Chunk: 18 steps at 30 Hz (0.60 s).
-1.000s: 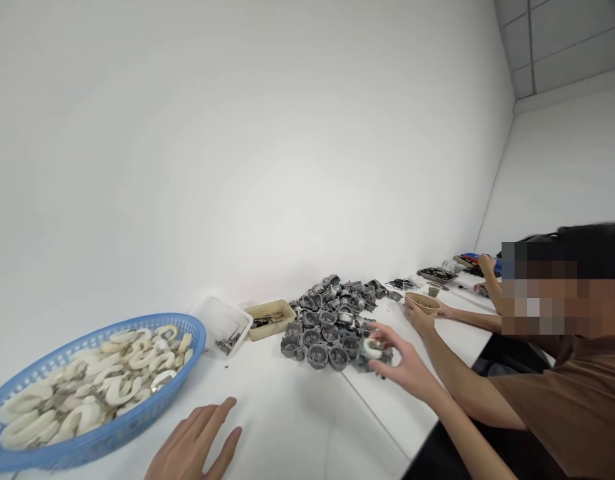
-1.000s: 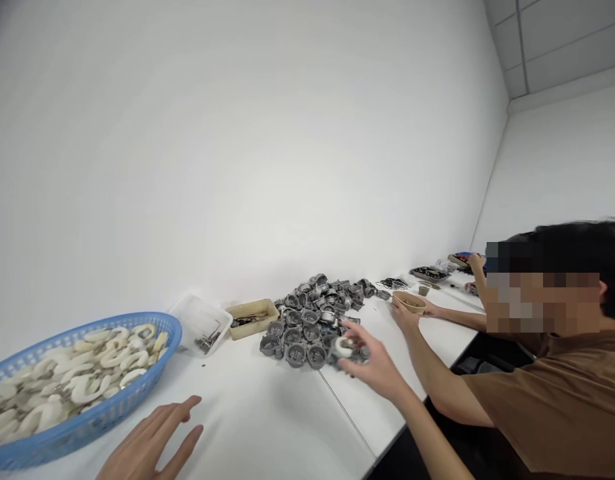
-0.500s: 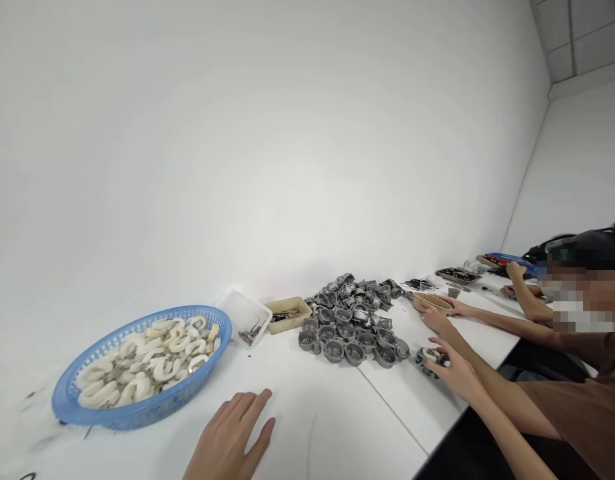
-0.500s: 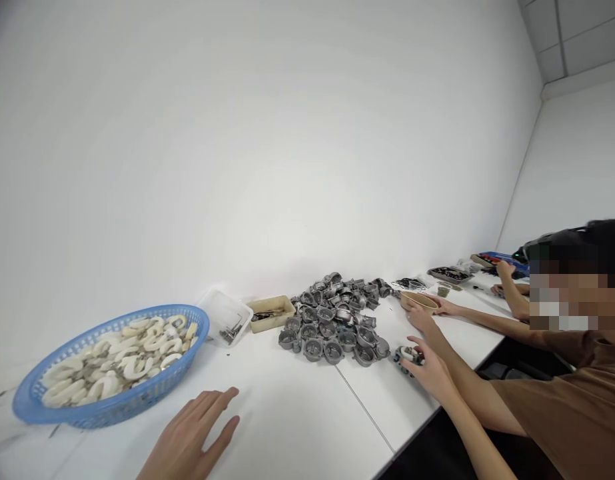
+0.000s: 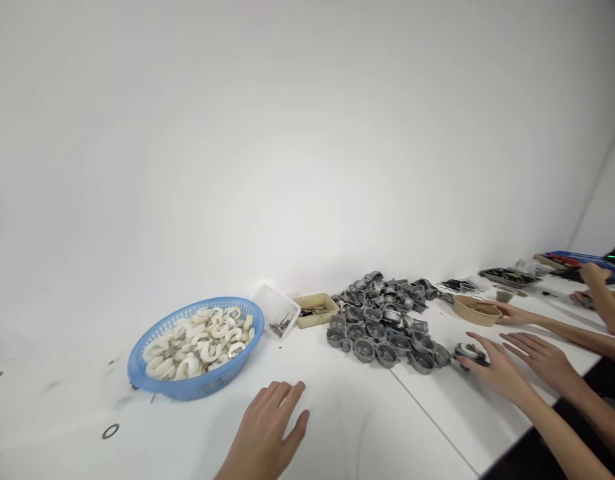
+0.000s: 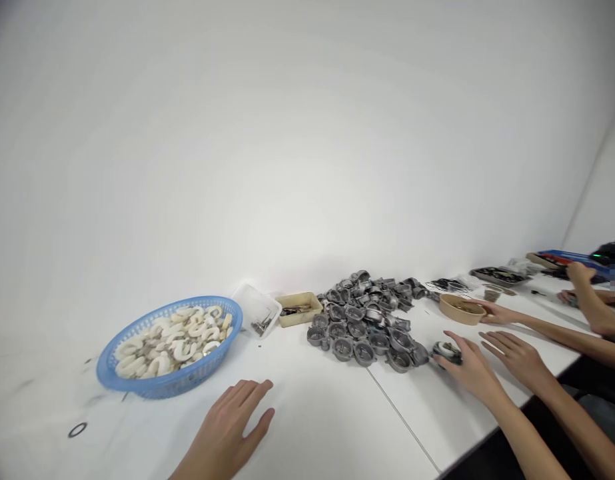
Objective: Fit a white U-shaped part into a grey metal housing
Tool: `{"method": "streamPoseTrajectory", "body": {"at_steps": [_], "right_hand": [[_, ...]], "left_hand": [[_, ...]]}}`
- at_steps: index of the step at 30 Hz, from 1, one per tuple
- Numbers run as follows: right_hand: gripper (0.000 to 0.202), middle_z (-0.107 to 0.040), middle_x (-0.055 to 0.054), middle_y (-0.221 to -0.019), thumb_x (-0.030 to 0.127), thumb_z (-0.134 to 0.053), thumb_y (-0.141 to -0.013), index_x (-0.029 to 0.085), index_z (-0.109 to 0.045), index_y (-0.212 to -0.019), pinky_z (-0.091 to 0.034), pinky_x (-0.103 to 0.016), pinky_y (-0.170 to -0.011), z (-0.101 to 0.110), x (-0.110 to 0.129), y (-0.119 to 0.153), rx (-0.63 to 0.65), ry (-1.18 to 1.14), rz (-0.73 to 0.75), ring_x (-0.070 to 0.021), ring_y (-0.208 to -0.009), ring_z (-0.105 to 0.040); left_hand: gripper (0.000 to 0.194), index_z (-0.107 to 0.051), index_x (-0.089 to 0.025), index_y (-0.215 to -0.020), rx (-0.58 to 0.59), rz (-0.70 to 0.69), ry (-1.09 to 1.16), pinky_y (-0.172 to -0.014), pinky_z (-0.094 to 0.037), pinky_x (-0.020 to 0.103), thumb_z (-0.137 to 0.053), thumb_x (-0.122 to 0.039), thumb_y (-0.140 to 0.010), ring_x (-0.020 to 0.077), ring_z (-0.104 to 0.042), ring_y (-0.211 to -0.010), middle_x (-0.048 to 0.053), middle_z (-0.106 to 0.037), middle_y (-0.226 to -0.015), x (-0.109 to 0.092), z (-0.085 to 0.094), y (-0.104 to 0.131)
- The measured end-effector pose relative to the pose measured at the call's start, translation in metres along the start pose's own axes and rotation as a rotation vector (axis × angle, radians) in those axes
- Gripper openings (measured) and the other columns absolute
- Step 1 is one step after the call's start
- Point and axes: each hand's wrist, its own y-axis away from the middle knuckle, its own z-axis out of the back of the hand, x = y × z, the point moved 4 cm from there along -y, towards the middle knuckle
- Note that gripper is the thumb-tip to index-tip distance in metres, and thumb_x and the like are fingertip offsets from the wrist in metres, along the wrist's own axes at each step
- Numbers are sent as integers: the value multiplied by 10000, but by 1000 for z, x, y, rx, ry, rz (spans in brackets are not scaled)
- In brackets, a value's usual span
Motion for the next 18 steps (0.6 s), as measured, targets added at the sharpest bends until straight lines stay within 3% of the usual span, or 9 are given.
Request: {"method": "streamPoseTrajectory", "body": {"at_steps": [4, 8, 11, 13, 15, 18], "right_hand": [[568, -676, -143, -1282, 672, -657, -730, 278, -707, -1136, -574, -459, -862, -1, 67, 7, 104, -43, 168, -384, -1167, -643], [433, -760, -97, -1062, 626, -646, -852, 286, -739, -1102, -588, -311, -761, -26, 184, 33, 389, -315, 309, -280, -959, -714], [470, -686, -48, -709, 612, -495, -962, 219, -752, -967, -519, -280, -618, -72, 275, 70, 592, -432, 448, -202, -669, -634], [498, -647, -25, -661, 590, -443, -991, 205, -743, -893, -477, -273, -597, -112, 320, 100, 653, -460, 551, -184, -634, -592], [459, -617, 1, -612, 584, -483, -972, 219, -747, -891, -428, -270, -571, -154, 346, 130, 686, -391, 672, -173, -582, -554], [416, -567, 30, -543, 575, -496, -963, 254, -748, -884, -384, -267, -567, -202, 348, 155, 681, -284, 760, -165, -531, -527]], "left_hand": [[260, -549, -228, -1248, 112, 30, 11, -757, -531, 395, -547, -244, -988, 266, -671, -898, 64, -682, -990, -6, 1, 2], [166, -594, -234, -1106, 163, 64, 8, -708, -499, 394, -567, -238, -942, 248, -647, -779, 28, -666, -861, -7, 4, 3], [90, -608, -236, -1005, 127, 123, -10, -657, -465, 358, -562, -240, -928, 220, -638, -692, 6, -651, -754, 2, 7, 3], [74, -610, -236, -980, 103, 158, -33, -667, -462, 347, -567, -239, -919, 208, -643, -674, 2, -653, -725, 10, 8, 4], [58, -606, -233, -958, 77, 185, -57, -697, -469, 352, -574, -234, -909, 207, -651, -668, 3, -658, -707, 18, 8, 5], [33, -593, -231, -920, 45, 216, -93, -750, -488, 385, -573, -218, -897, 212, -655, -650, 4, -652, -668, 27, 7, 7]]}}
